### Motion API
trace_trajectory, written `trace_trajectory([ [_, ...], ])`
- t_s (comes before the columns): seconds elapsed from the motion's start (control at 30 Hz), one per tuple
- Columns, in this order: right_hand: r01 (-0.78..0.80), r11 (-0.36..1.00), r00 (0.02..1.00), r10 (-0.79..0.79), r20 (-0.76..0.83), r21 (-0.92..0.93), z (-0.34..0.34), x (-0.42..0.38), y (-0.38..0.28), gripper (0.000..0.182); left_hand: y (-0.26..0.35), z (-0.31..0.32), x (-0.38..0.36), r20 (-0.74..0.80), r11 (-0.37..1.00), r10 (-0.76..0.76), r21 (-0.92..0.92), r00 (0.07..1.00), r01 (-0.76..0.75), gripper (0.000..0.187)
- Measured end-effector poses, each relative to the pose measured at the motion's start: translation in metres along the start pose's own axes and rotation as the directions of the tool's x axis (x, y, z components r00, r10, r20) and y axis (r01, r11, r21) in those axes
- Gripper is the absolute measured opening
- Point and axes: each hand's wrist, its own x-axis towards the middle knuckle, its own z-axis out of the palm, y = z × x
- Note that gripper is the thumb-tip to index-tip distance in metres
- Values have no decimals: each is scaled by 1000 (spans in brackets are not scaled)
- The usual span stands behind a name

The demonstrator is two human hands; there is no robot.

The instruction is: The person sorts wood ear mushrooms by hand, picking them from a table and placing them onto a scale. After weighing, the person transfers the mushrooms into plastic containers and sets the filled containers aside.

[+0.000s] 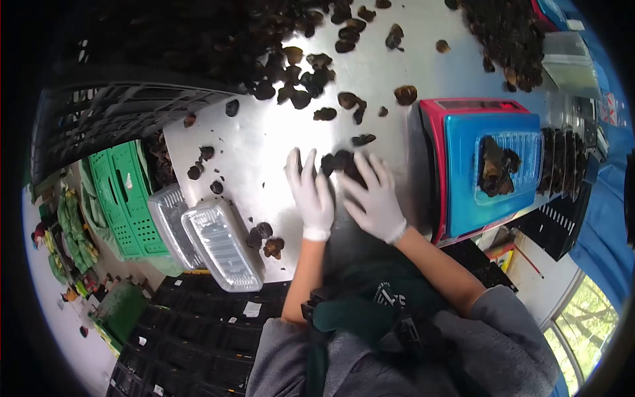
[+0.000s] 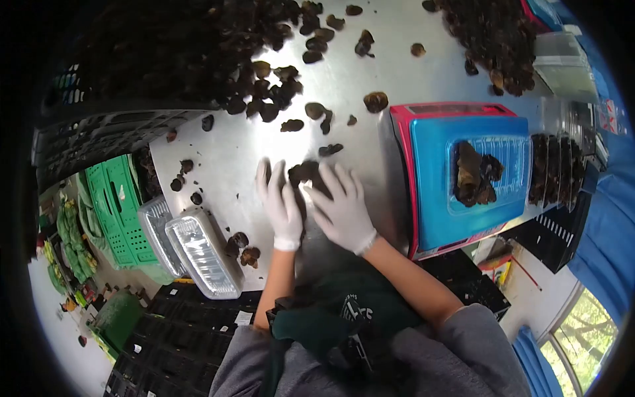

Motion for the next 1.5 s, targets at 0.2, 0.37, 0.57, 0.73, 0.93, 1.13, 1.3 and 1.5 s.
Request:
trace_trajectory([
  [0.2, 149, 968, 986, -161, 45, 200, -29, -64, 8, 26, -5, -19, -79, 23, 999, -34, -8, 999, 34, 47],
  [0.37, -143, 961, 930, 212, -302, 236, -24, -10, 26, 29, 1, -19, -72, -42, 999, -43, -26, 998, 42, 62],
  [0.57, 57, 940, 992, -15, -128, 335, -1, -2, 16, 25, 3, -22, -64, 26, 1000, -9, 10, 1000, 9, 54],
  [0.73, -164, 920, 897, 290, -334, 357, -24, 81, 35, 20, -2, -24, -74, -102, 955, -119, -284, 988, 85, 44],
  [0.93, -140, 988, 970, 151, -191, 72, -9, 104, 54, 23, -16, -41, -77, -135, 964, -158, -237, 978, 123, 41],
  [1.13, -105, 802, 886, 344, -311, 588, -32, 37, 34, 22, -10, -43, -54, -47, 976, -174, -143, 984, 166, 60],
  [1.3, -328, 892, 933, 358, -45, 312, -45, -11, 48, 45, 8, -41, -17, 271, 984, -79, 175, 959, 32, 94],
  [1.5, -494, 869, 856, 493, 153, -40, -42, -23, 23, 105, 28, -27, 5, 460, 943, -90, 326, 883, -74, 87],
])
